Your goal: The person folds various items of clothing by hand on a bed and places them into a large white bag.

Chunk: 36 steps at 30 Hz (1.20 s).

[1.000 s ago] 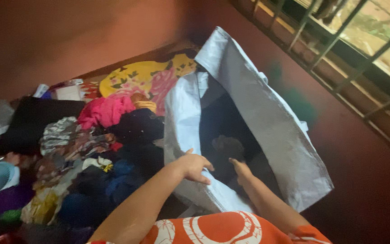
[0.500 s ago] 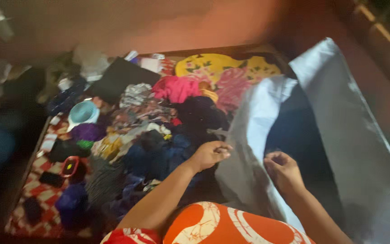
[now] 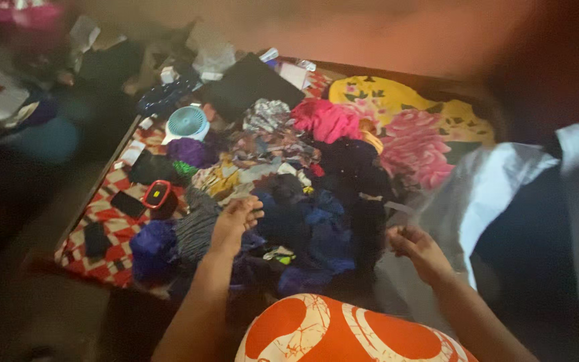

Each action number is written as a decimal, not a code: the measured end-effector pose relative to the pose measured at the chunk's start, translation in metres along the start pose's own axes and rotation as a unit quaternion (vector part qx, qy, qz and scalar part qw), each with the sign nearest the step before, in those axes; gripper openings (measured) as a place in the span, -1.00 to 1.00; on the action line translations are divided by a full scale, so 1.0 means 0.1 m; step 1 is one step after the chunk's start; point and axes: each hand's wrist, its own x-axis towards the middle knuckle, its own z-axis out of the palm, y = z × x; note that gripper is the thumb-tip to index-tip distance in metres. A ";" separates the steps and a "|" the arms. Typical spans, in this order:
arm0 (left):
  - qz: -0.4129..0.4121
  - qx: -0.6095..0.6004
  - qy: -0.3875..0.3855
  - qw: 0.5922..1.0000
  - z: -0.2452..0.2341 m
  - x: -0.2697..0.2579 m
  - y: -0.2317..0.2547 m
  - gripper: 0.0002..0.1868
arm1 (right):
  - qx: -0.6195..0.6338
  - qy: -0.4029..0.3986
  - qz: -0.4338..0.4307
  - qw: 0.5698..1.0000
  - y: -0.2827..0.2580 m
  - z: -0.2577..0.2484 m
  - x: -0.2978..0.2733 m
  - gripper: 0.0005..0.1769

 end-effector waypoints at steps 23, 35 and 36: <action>-0.153 -0.084 -0.004 0.985 -1.23 0.28 0.13 -0.53 | -0.006 -0.084 0.070 0.994 -0.43 1.83 0.96 -0.41; -0.239 -0.028 -0.083 0.967 -0.82 1.54 -0.95 -0.55 | 0.086 -0.003 0.158 0.984 0.16 1.75 0.95 -0.45; -0.199 -0.009 -0.095 0.975 -0.68 1.69 -1.14 -0.57 | 0.086 0.003 0.163 0.983 0.18 1.76 0.92 -0.45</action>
